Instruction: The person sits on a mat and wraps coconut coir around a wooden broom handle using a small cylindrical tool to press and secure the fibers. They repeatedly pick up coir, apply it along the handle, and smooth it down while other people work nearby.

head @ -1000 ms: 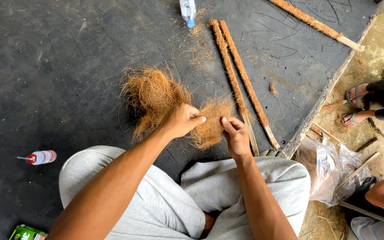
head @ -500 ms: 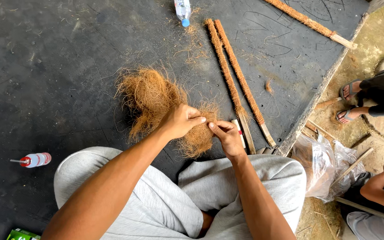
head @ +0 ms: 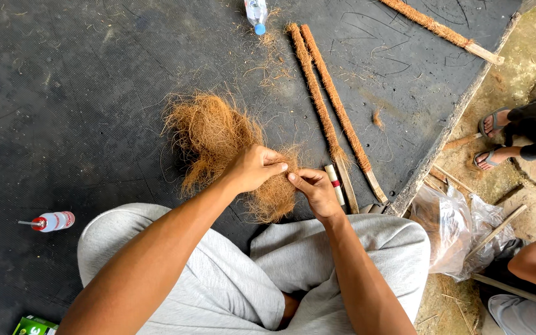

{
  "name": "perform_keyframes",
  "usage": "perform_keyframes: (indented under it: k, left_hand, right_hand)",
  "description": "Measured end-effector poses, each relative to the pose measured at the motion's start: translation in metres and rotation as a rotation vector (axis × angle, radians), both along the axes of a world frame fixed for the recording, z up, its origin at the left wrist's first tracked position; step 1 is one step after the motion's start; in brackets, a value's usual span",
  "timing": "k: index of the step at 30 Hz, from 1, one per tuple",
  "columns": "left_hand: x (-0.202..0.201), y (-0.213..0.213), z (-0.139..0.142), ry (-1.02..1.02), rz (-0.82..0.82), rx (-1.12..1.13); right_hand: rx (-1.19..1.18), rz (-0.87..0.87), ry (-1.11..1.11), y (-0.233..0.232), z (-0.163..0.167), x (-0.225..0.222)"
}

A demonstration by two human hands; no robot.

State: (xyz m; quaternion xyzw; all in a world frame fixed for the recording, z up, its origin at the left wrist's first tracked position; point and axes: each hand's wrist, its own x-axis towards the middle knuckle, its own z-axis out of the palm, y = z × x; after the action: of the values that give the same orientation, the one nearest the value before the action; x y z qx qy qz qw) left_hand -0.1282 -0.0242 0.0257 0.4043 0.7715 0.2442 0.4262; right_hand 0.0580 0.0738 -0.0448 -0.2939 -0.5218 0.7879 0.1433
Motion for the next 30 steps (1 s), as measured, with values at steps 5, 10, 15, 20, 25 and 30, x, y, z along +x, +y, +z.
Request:
perform_keyframes:
  k: [5, 10, 15, 20, 25, 30]
  left_hand:
    - [0.002, 0.001, 0.003, -0.066, 0.062, 0.071]
    - [0.004, 0.0, -0.026, -0.023, 0.002, -0.071]
    - [0.006, 0.003, -0.035, 0.134, -0.098, 0.487]
    - [0.009, -0.001, -0.015, -0.052, -0.081, 0.081]
    - [0.012, 0.0, -0.003, 0.177, -0.26, 0.835]
    - [0.009, -0.001, -0.003, 0.42, -0.406, 0.478]
  right_hand:
    - [-0.06, -0.004, -0.051, 0.002, 0.001, 0.001]
    - [-0.085, 0.05, -0.008, -0.002, -0.004, 0.0]
    - [-0.12, 0.032, 0.097, -0.004, -0.009, 0.001]
    - [-0.197, 0.063, 0.059, -0.002, 0.003, 0.006]
    - [-0.311, 0.041, 0.11, -0.001, 0.021, 0.006]
    - [-0.458, -0.295, -0.108, 0.0, 0.032, 0.008]
